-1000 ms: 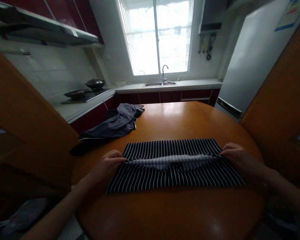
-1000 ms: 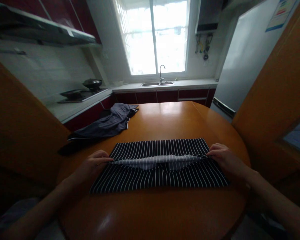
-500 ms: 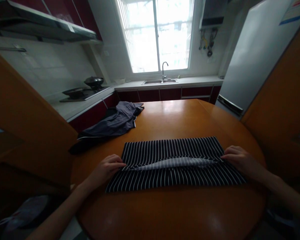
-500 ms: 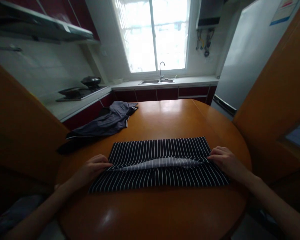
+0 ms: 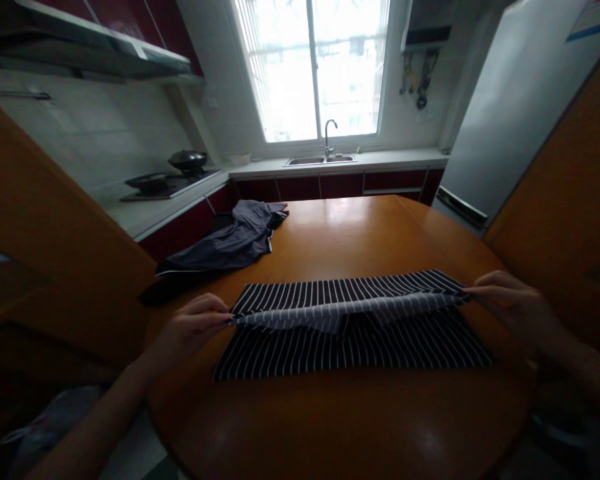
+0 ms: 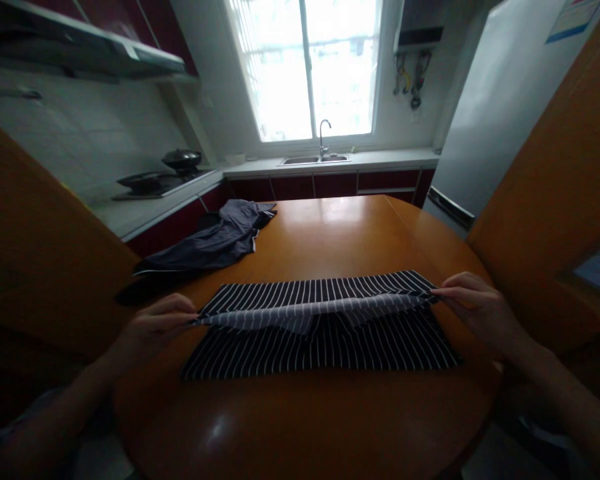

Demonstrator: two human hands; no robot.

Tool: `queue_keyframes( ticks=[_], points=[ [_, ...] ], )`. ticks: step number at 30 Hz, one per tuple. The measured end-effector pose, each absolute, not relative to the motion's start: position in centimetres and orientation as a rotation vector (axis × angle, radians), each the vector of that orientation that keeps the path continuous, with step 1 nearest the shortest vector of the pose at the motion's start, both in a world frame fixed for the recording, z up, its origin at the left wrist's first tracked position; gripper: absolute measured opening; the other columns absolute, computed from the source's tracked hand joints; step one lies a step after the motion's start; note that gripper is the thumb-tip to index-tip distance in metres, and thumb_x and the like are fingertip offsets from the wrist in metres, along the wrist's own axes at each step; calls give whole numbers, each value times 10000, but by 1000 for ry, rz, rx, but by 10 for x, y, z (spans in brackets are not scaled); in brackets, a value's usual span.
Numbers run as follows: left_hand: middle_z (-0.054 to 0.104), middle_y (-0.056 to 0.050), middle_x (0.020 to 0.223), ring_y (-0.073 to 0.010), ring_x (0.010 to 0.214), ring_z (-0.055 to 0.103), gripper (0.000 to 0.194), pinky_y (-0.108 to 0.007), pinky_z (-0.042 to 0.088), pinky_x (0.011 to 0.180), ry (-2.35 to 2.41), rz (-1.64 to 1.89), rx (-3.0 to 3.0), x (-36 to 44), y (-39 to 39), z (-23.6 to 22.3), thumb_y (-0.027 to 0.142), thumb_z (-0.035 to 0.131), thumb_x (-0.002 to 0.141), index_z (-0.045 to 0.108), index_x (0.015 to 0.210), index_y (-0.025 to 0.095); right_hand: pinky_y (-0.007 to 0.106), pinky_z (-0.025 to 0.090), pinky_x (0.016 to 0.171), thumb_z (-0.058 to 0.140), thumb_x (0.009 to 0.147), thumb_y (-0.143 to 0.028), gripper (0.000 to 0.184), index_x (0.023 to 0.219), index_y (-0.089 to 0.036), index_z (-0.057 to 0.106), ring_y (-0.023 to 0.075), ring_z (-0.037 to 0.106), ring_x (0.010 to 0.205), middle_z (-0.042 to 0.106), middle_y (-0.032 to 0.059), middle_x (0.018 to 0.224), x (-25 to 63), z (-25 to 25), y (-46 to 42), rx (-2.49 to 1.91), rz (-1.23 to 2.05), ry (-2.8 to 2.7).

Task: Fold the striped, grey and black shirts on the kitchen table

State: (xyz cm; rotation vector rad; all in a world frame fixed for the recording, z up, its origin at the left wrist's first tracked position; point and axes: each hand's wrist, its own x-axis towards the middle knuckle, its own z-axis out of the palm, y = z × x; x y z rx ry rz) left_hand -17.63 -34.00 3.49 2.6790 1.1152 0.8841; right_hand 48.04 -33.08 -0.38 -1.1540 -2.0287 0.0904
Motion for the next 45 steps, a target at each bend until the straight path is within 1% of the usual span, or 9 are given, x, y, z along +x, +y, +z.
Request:
queue_keyframes(
  ticks=[7, 17, 23, 27, 29, 33, 36, 42, 45],
  points=[
    [708, -44, 942, -183, 866, 631, 260, -284, 504, 806, 1157, 439, 2694, -172, -348, 2, 254, 537, 978, 786, 1023, 310, 436, 532, 770, 536, 965, -334, 248, 993, -337, 783, 258, 661, 869, 711, 71, 921, 481, -42, -336, -1130, 42, -2326],
    [706, -46, 971, -191, 900, 624, 268, -291, 480, 848, 1186, 435, 2784, -172, -341, -1, 269, 519, 994, 775, 1066, 304, 421, 508, 813, 535, 973, -303, 237, 988, -307, 771, 245, 648, 902, 713, 69, 945, 479, -40, -334, -1131, -43, -2380],
    [703, -40, 1028, -193, 951, 638, 262, -289, 482, 893, 1255, 241, 2753, -168, -344, 10, 220, 558, 954, 773, 1066, 320, 449, 518, 847, 534, 940, -241, 255, 951, -313, 779, 250, 669, 905, 724, 62, 943, 473, -35, -334, -1173, -13, -2446],
    [661, -54, 1233, -227, 1133, 612, 413, -329, 464, 1023, 1215, 163, 2695, -150, -354, 39, 242, 660, 877, 680, 1279, 334, 485, 523, 925, 594, 861, -190, 331, 1119, -327, 749, 272, 656, 1034, 715, 73, 1089, 460, -19, -343, -1172, 89, -2478],
    [631, -65, 1297, -229, 1171, 600, 489, -342, 464, 1044, 1176, 193, 2659, -129, -359, 49, 271, 644, 903, 595, 1386, 326, 497, 519, 950, 626, 845, -204, 380, 1194, -324, 718, 283, 639, 1088, 698, 79, 1150, 445, -10, -348, -1141, 126, -2474],
    [601, -78, 1331, -241, 1178, 591, 532, -381, 472, 1039, 1170, 284, 2597, -69, -361, 43, 340, 626, 951, 494, 1465, 303, 483, 518, 951, 649, 892, -288, 336, 1226, -293, 686, 278, 632, 1082, 690, 88, 1157, 395, -4, -354, -1124, 199, -2435],
    [593, -79, 1327, -256, 1184, 580, 631, -419, 465, 1036, 1148, 294, 2526, -28, -351, 28, 307, 677, 921, 431, 1503, 303, 493, 500, 973, 712, 860, -304, 467, 1317, -275, 621, 287, 624, 1095, 686, 92, 1181, 357, -11, -351, -1226, 305, -2374],
    [629, -40, 1137, -192, 978, 619, 740, -331, 509, 861, 1002, 355, 2295, 2, -328, 15, 138, 740, 813, 454, 1477, 294, 383, 532, 853, 780, 794, -310, 624, 1374, -224, 568, 228, 653, 939, 685, 85, 1110, 331, -19, -335, -1420, 690, -2200],
    [604, -48, 1177, -186, 968, 605, 753, -314, 497, 830, 995, 340, 2269, 2, -327, 15, 161, 786, 776, 490, 1457, 288, 344, 510, 774, 770, 793, -286, 481, 1252, -226, 635, 204, 636, 867, 680, 52, 1023, 333, -13, -333, -1427, 762, -2247]
  ],
)
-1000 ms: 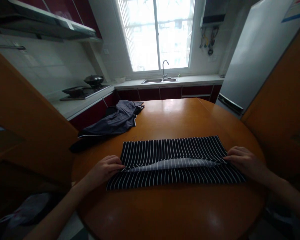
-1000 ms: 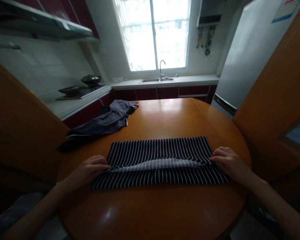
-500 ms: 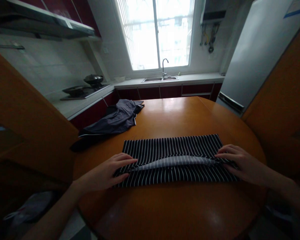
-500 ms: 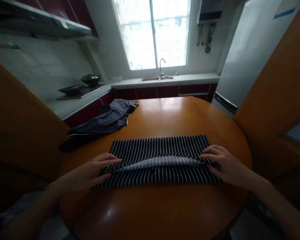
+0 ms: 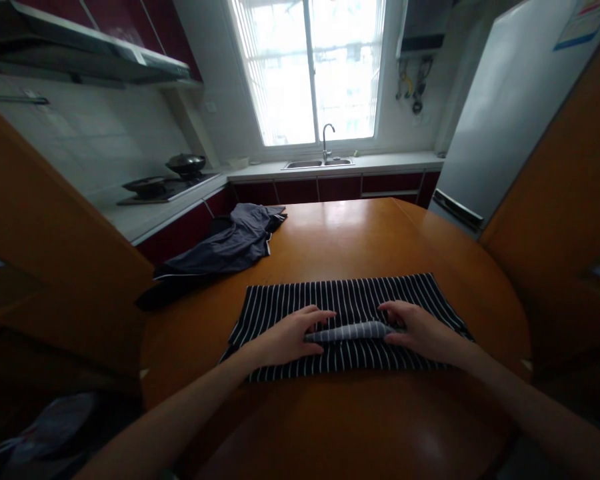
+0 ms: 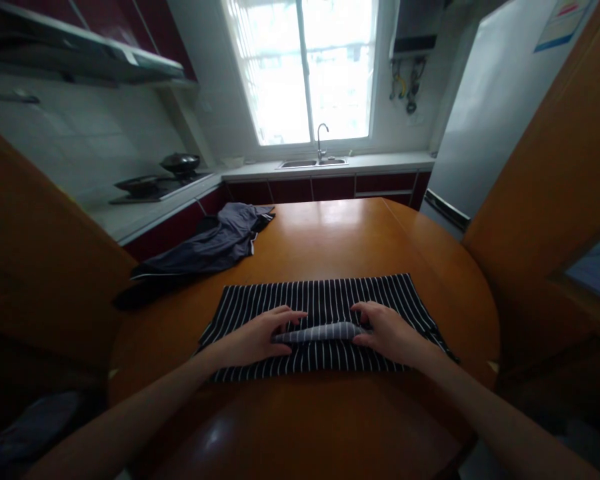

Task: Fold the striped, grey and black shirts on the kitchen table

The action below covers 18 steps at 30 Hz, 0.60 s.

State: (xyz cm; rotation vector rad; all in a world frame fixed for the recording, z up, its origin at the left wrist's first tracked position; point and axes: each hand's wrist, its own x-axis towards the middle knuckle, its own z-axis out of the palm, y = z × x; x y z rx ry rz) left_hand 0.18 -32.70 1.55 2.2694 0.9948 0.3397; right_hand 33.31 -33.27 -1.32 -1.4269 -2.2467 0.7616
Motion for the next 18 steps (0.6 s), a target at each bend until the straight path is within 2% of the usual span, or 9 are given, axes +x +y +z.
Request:
queue_keyframes(
  ticks=[3, 6, 8, 12, 14, 16, 18],
  points=[
    [635, -4, 1014, -166, 853, 606, 813, -293, 482, 779, 1006, 259, 2270, 0, -333, 17, 191, 816, 753, 466, 1482, 276, 331, 468, 750, 743, 796, -200, 211, 997, -243, 693, 175, 598, 783, 641, -7, 850, 334, -4, -340, -1368, 786, -2390],
    [644, 13, 928, -156, 793, 604, 667, -272, 468, 744, 943, 164, 2326, -2, -343, 21, 222, 801, 781, 565, 1402, 288, 375, 429, 881, 718, 770, -86, 175, 836, -240, 667, 182, 590, 883, 633, -20, 866, 331, 3, -354, -1198, 708, -2563],
    [650, -3, 951, -159, 805, 610, 517, -263, 464, 733, 904, 152, 2372, -3, -349, 22, 215, 771, 805, 648, 1302, 284, 381, 422, 913, 682, 767, -36, 210, 833, -232, 646, 190, 586, 952, 641, -6, 942, 330, 3, -364, -1147, 661, -2589],
    [635, -25, 1004, -155, 820, 615, 323, -247, 472, 713, 873, 211, 2431, -4, -352, 22, 184, 708, 846, 715, 1160, 260, 366, 447, 932, 685, 747, -29, 430, 1113, -247, 626, 215, 573, 1086, 616, 55, 1200, 329, -6, -372, -1143, 556, -2475],
    [628, -24, 997, -147, 825, 615, 244, -241, 479, 721, 837, 242, 2466, -2, -350, 20, 182, 676, 884, 724, 1112, 253, 370, 452, 907, 676, 762, -40, 407, 1109, -247, 630, 216, 593, 1034, 648, 48, 1131, 330, -11, -369, -1135, 475, -2460],
    [629, -28, 997, -146, 848, 616, 208, -244, 490, 747, 839, 328, 2505, 0, -345, 19, 177, 623, 931, 709, 1109, 239, 372, 447, 854, 643, 804, -53, 242, 958, -238, 648, 203, 608, 904, 672, 19, 956, 330, -13, -362, -1131, 380, -2461],
    [628, -39, 1013, -162, 899, 613, 199, -273, 499, 800, 899, 477, 2572, 3, -338, 17, 174, 570, 967, 676, 1129, 221, 366, 439, 819, 614, 842, -66, 162, 867, -226, 631, 196, 603, 838, 666, 10, 867, 328, -11, -352, -1128, 296, -2407]
  ],
)
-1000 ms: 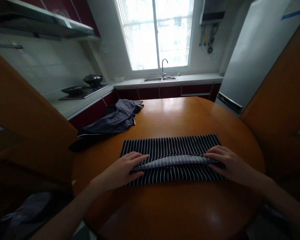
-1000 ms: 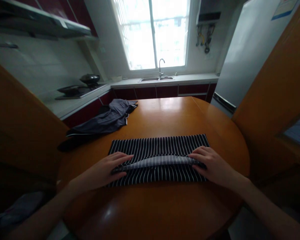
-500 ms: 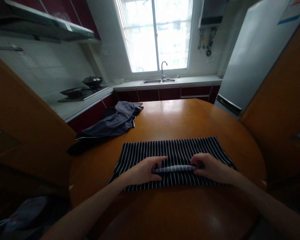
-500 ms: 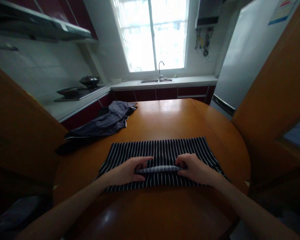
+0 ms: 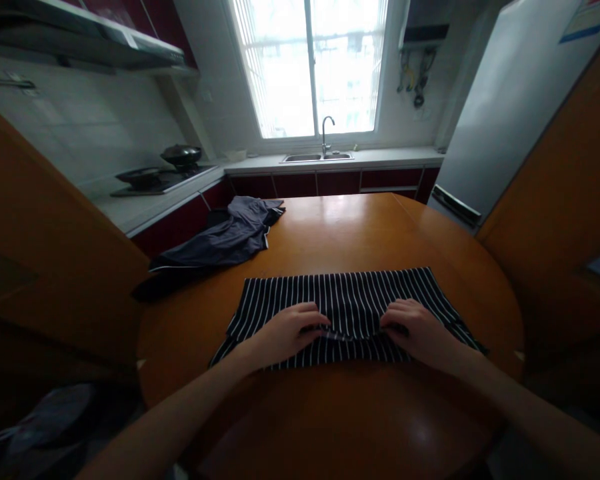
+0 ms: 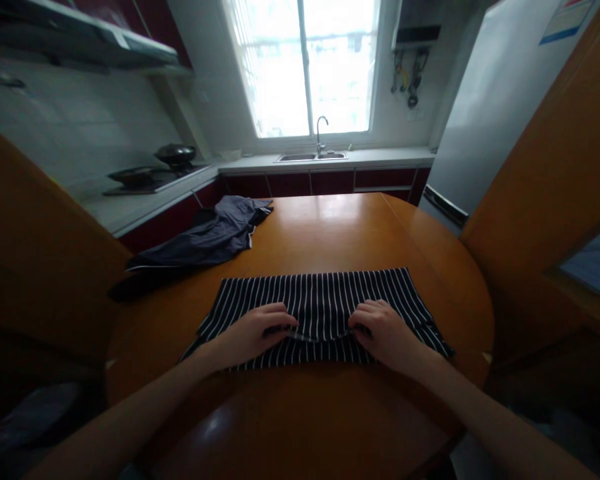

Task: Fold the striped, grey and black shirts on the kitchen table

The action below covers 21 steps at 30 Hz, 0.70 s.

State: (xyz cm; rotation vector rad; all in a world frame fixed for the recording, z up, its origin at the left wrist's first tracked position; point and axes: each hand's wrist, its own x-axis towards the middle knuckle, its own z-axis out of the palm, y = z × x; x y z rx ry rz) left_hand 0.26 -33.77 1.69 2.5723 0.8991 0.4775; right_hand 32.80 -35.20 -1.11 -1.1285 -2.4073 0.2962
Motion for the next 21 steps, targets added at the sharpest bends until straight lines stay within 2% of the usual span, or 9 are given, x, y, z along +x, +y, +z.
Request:
queue_keyframes(
  ticks=[3, 6, 8, 11, 14, 18, 21],
  points=[
    [609, -56, 1031, -177, 924, 591, 204, -313, 504, 839, 1003, 705, 2671, 5, -325, 14, 154, 504, 989, 613, 1157, 192, 371, 435, 819, 588, 874, -84, 135, 896, -214, 618, 215, 604, 870, 670, 31, 886, 322, -3, -332, -1140, 178, -2267],
    [566, -74, 1115, -149, 870, 572, 297, -290, 510, 795, 1010, 770, 2730, 2, -316, 10, 41, 414, 957, 596, 1142, 185, 373, 434, 809, 552, 886, -82, 137, 899, -209, 602, 224, 600, 867, 664, 47, 885, 313, 3, -315, -1155, 114, -2185],
    [528, -89, 1235, -161, 971, 573, 339, -309, 509, 855, 967, 740, 2783, -1, -317, 9, -14, 400, 912, 620, 1070, 188, 361, 438, 788, 526, 893, -75, 145, 893, -205, 589, 214, 589, 842, 649, 48, 876, 310, 3, -310, -1134, 125, -2163],
    [483, -94, 1368, -210, 1159, 536, 272, -366, 481, 973, 876, 674, 2830, -5, -325, 9, 21, 464, 912, 649, 1012, 195, 352, 449, 803, 484, 926, -86, 170, 884, -208, 594, 200, 577, 869, 634, 53, 924, 310, 0, -313, -981, 144, -2249],
    [493, -101, 1408, -250, 1196, 527, 224, -427, 462, 1022, 816, 589, 2887, -5, -334, 10, 161, 606, 913, 664, 1121, 218, 402, 444, 922, 489, 927, -79, 215, 906, -227, 643, 215, 568, 1026, 633, 61, 1064, 316, -4, -326, -851, 89, -2364],
    [504, -82, 1442, -291, 1214, 512, 320, -486, 436, 1051, 813, 470, 2977, -1, -340, 11, 247, 723, 846, 664, 1159, 231, 544, 340, 1093, 654, 863, -133, 184, 977, -268, 705, 301, 430, 1338, 570, 58, 1359, 321, -7, -345, -862, -13, -2504],
    [512, -63, 1444, -298, 1231, 498, 316, -490, 432, 1053, 801, 455, 3035, 5, -341, 10, 234, 728, 842, 663, 1152, 243, 594, 296, 1125, 740, 820, -180, 201, 992, -280, 713, 328, 367, 1411, 521, 43, 1462, 319, -12, -353, -843, -117, -2576]
  ],
)
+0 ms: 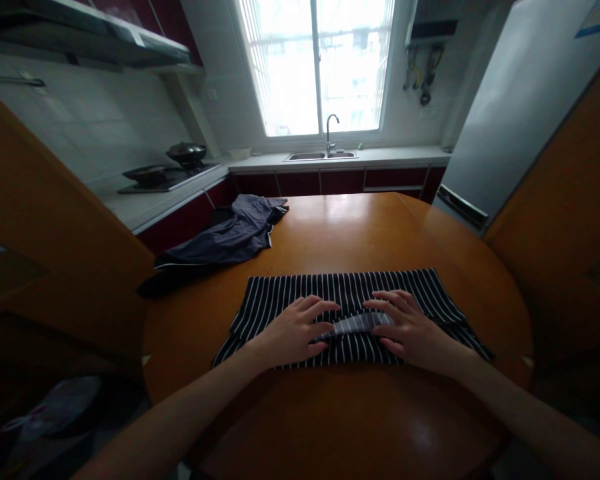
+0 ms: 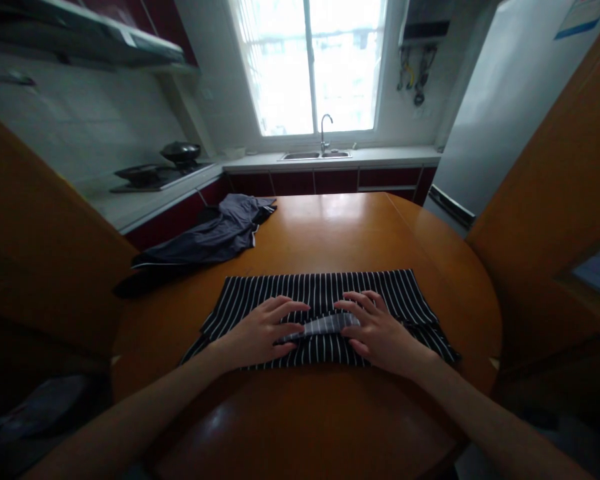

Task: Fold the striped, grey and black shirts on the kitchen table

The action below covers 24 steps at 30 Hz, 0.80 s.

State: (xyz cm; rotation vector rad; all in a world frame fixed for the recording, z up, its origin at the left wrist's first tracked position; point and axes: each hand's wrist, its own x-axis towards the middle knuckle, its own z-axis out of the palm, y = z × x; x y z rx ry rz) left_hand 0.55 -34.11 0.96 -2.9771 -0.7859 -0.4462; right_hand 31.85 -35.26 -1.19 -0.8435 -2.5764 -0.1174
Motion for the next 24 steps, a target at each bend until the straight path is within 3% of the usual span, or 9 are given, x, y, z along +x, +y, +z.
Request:
queue_keyframes(
  ticks=[4, 8, 16, 24],
  points=[
    [539, -59, 1408, -285, 1236, 492, 315, -470, 434, 1051, -754, -443, -2916, 15, -344, 5, 189, 680, 893, 633, 1200, 245, 578, 292, 1145, 700, 869, -167, 165, 996, -272, 689, 299, 362, 1432, 527, 40, 1472, 311, -21, -353, -801, -284, -2567],
    [565, -56, 1373, -279, 1258, 482, 143, -440, 440, 1039, -737, -462, -2865, 20, -346, 0, 208, 609, 963, 654, 1097, 232, 572, 291, 1153, 658, 919, -197, 45, 908, -237, 677, 296, 381, 1427, 572, 54, 1427, 305, -25, -351, -809, -346, -2572],
    [608, -69, 1317, -270, 1226, 509, 113, -444, 465, 1003, -789, -564, -2798, 25, -346, -2, 191, 562, 987, 675, 991, 193, 585, 325, 1134, 649, 916, -155, 70, 931, -207, 694, 315, 419, 1401, 582, 86, 1424, 303, -28, -350, -835, -416, -2578],
    [640, -41, 1245, -237, 1190, 533, 77, -433, 453, 1064, -878, -817, -2890, 32, -353, -2, 192, 657, 909, 724, 884, 219, 556, 339, 1130, 585, 909, -99, 167, 975, -216, 685, 288, 465, 1366, 628, 76, 1362, 302, -24, -348, -824, -319, -2500]
  ],
)
